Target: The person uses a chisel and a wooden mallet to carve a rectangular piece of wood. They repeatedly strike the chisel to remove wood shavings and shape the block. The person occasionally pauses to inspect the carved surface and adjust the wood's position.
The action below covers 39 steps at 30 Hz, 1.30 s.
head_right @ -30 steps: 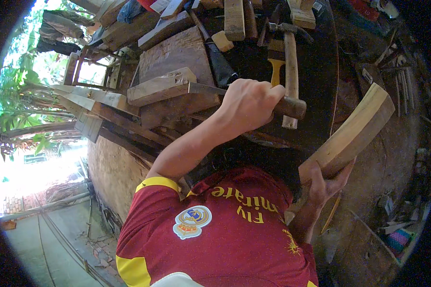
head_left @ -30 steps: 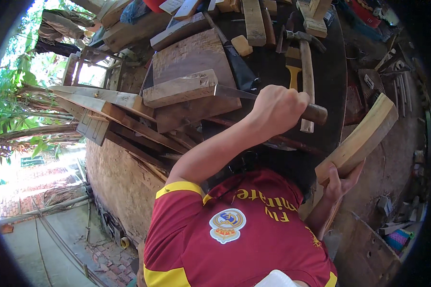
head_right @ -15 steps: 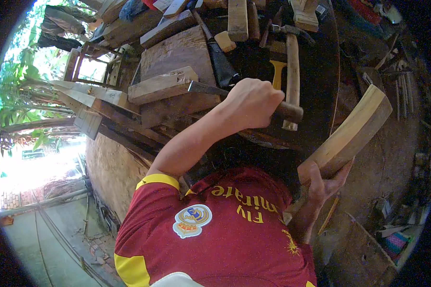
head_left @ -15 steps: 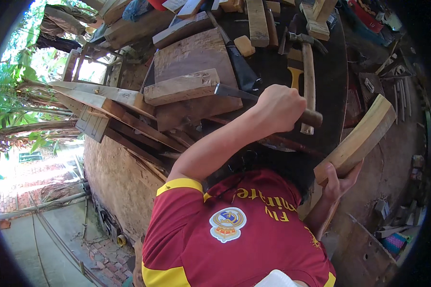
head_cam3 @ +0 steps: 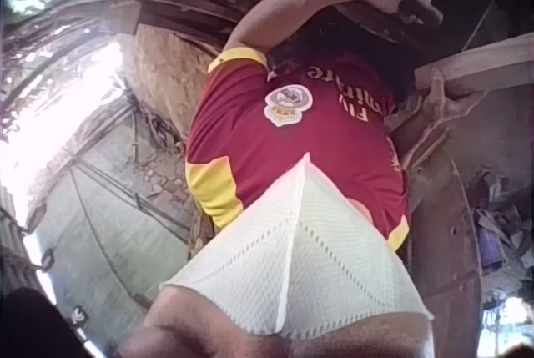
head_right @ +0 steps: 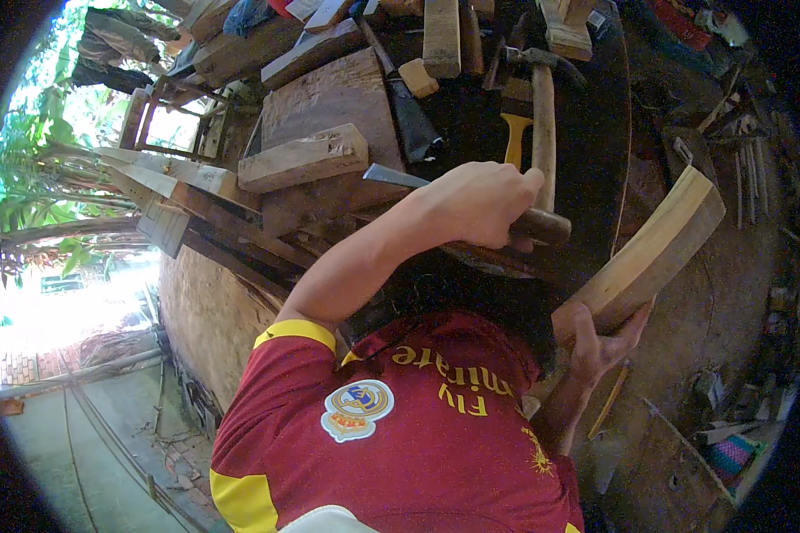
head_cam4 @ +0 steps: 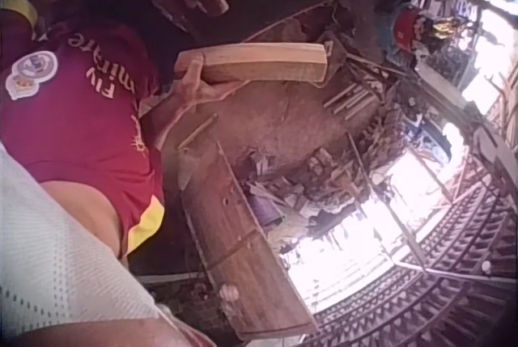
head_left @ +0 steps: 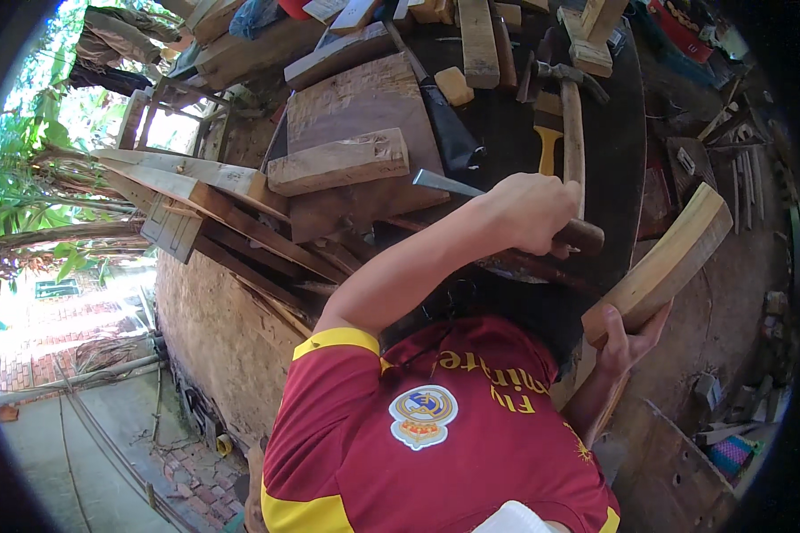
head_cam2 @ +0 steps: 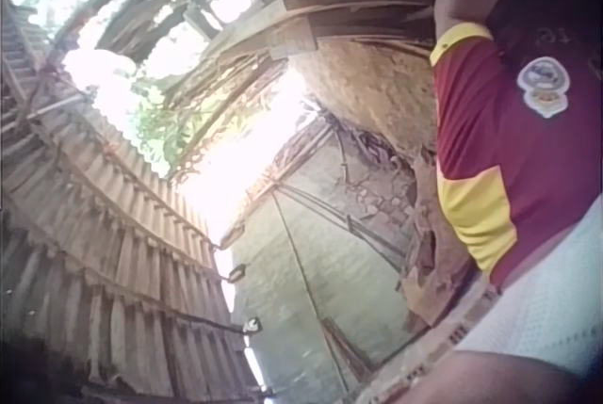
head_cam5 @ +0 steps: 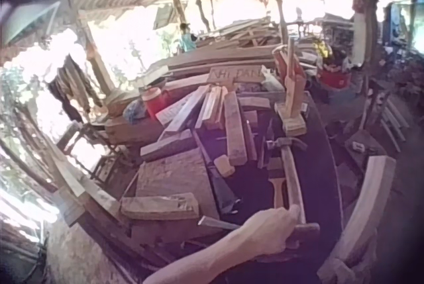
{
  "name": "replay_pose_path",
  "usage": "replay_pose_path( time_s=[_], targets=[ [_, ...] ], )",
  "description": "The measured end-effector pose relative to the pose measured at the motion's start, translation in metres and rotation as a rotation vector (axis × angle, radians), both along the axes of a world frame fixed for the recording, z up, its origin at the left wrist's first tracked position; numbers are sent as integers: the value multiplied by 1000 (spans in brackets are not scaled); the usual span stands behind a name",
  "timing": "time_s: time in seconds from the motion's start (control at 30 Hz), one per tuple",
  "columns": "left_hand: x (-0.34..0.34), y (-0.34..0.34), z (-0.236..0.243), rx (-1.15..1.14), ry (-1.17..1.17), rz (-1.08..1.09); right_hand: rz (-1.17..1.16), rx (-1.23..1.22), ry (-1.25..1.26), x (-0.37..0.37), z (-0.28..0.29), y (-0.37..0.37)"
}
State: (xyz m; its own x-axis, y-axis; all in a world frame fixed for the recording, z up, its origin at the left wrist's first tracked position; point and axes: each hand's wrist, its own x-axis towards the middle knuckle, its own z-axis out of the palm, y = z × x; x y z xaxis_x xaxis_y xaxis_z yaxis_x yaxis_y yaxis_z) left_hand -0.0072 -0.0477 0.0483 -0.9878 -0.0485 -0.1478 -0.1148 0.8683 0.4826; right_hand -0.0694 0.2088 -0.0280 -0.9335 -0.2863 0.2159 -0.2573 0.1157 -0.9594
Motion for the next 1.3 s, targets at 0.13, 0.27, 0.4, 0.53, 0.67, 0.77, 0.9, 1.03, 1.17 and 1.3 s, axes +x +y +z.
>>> replay_pose_path(
  time_s=[0.13, 0.27, 0.4, 0.53, 0.67, 0.77, 0.9, 1.03, 1.17, 1.3],
  targets=[
    [4, -3, 8, 61, -32, -64, -45, -3, -13, 1, -1, -1],
    [14, 1, 2, 95, 117, -54, -51, -34, -48, 4, -1, -4],
    [12, 10, 16, -29, 110, 89, -27, -69, -65, 3, -8, -2],
    [7, 5, 20, -97, 148, 162, -35, -95, -84, 2, -12, 0],
    [3, -2, 18, -108, 96, 149, -27, -85, -70, 0, -12, 2],
    [1, -3, 20, -106, 71, 132, -61, -35, -86, 1, -7, 0],
    [-2, -4, 21, -87, 44, 143, -76, -40, -82, 2, -9, 1],
    [-2, -10, 21, -77, 47, 140, -70, -30, -70, 4, -10, 0],
    [-4, -10, 24, -57, 7, 136, -52, -50, -74, 3, -9, 0],
    [-4, -10, 29, -55, -31, 134, -66, -15, -51, 0, -14, 3]
  ],
)
